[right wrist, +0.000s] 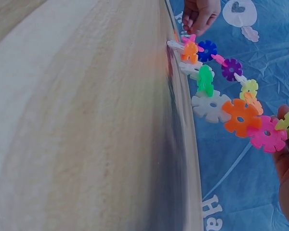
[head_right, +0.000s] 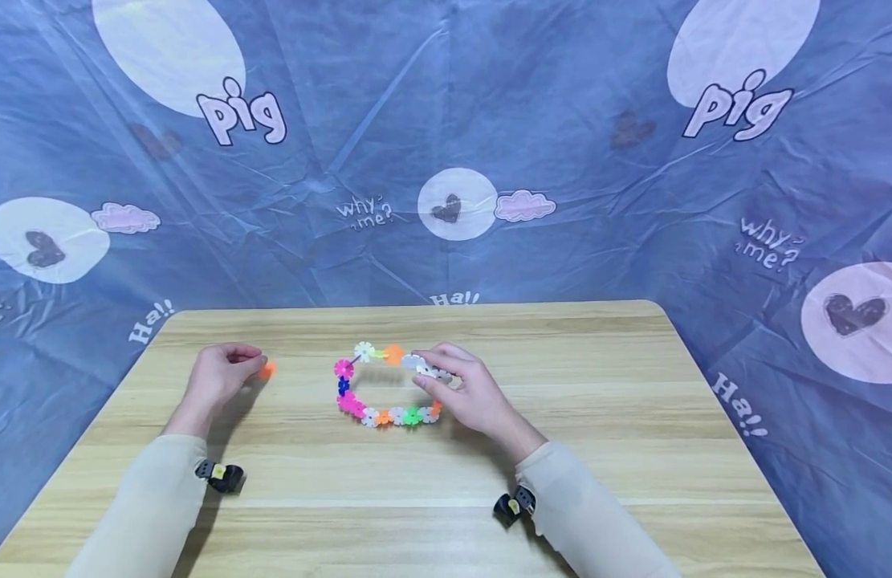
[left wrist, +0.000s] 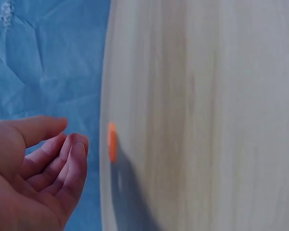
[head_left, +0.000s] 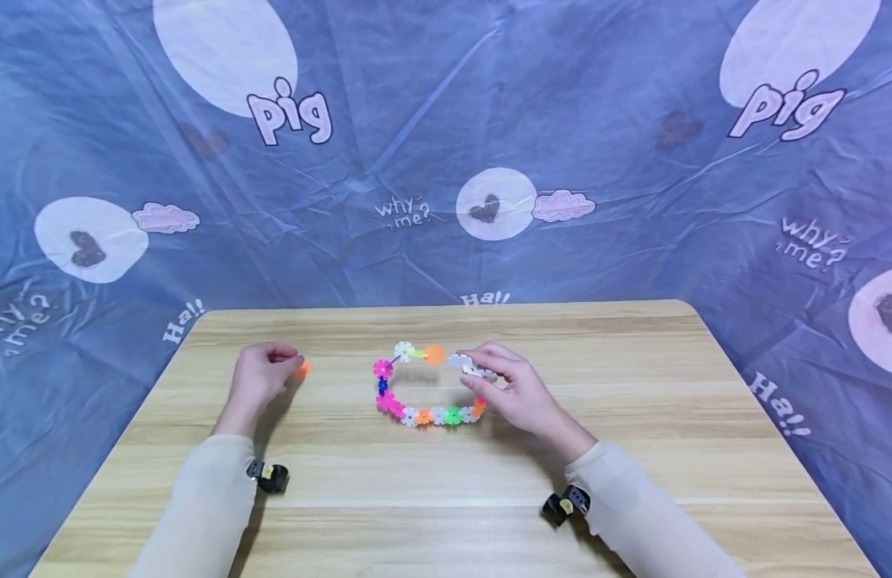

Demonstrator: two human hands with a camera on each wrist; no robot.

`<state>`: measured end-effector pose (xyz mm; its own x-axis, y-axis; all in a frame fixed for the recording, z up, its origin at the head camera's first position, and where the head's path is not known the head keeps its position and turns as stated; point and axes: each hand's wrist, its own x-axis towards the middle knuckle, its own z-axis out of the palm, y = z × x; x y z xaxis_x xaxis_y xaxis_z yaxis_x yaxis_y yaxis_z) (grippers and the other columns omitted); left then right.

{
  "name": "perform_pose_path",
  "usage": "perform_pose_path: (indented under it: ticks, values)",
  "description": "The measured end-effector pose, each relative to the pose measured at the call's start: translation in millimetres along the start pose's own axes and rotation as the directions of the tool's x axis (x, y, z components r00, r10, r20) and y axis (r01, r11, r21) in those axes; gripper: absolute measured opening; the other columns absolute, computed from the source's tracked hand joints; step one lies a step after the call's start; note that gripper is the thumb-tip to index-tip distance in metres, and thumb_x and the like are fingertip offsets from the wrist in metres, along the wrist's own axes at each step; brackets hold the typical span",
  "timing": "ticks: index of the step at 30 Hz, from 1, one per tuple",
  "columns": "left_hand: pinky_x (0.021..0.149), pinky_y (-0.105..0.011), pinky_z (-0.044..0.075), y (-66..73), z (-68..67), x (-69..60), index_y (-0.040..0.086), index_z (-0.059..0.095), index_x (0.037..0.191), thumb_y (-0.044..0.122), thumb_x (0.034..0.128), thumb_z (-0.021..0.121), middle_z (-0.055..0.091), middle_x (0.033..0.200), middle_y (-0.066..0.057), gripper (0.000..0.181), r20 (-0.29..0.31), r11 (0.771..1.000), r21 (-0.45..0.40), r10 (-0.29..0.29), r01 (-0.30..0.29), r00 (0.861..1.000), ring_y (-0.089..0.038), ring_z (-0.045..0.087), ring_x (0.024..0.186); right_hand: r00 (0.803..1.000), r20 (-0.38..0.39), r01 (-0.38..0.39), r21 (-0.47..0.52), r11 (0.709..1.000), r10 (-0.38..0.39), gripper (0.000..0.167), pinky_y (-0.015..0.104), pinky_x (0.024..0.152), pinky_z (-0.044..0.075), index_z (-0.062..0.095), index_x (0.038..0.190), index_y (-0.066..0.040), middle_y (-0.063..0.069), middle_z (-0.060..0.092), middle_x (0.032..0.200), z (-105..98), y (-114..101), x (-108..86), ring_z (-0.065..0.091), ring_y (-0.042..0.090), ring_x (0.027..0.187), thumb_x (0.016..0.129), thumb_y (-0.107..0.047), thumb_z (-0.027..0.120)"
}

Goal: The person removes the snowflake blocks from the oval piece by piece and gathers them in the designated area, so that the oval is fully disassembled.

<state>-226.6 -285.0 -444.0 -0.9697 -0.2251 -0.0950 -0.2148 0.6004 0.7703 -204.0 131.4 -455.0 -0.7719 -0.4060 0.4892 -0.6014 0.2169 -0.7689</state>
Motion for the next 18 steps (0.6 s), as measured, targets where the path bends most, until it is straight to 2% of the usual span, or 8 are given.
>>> perform_pose_path:
  ticks: [3,6,11,18]
  values:
    - [0.067,-0.020,0.054,8.2,3.7,-5.2,-0.009,0.071,0.125,0.015,0.1010,0.072,0.077,0.101,-0.012,0.034,0.005,0.998,-0.050,0.030,-0.030,1.000,-0.008,0.065,0.078,1.000,0.002,-0.005,-0.003,1.000,0.005,0.035,0.023,0.071,0.055,0.074,0.135,-0.004,0.007,0.075,0.117,0,-1,0.1,0.063,0.009,0.094,0.100,-0.005,0.075]
    - [0.070,-0.016,0.053,15.8,7.4,-11.2,-0.010,0.071,0.125,0.014,0.1001,0.074,0.078,0.101,-0.013,0.034,0.002,0.994,-0.081,0.075,-0.075,0.997,-0.004,0.066,0.077,1.000,0.004,-0.012,-0.003,1.000,0.012,0.035,0.024,0.072,0.056,0.074,0.135,-0.004,0.006,0.075,0.117,0,-3,0.1,0.063,0.009,0.094,0.099,-0.006,0.076]
    - [0.076,-0.013,0.052,26.8,14.1,-20.4,-0.008,0.072,0.126,0.014,0.1004,0.074,0.079,0.110,-0.019,0.034,0.007,0.985,-0.104,0.142,-0.141,0.990,0.001,0.063,0.081,1.000,0.000,-0.007,-0.005,1.000,0.007,0.036,0.024,0.075,0.056,0.074,0.135,-0.003,0.008,0.075,0.116,0,-2,0.0,0.063,0.009,0.094,0.099,-0.005,0.076]
    - [0.080,-0.013,0.053,44.8,25.5,-32.3,-0.008,0.071,0.128,0.014,0.1009,0.075,0.078,0.114,-0.021,0.035,0.041,0.968,-0.150,0.209,-0.200,0.977,-0.001,0.065,0.086,1.000,-0.009,0.015,0.006,1.000,-0.015,0.036,0.023,0.077,0.056,0.074,0.133,-0.001,0.011,0.075,0.113,2,-1,0.9,0.063,0.009,0.093,0.098,-0.003,0.076]
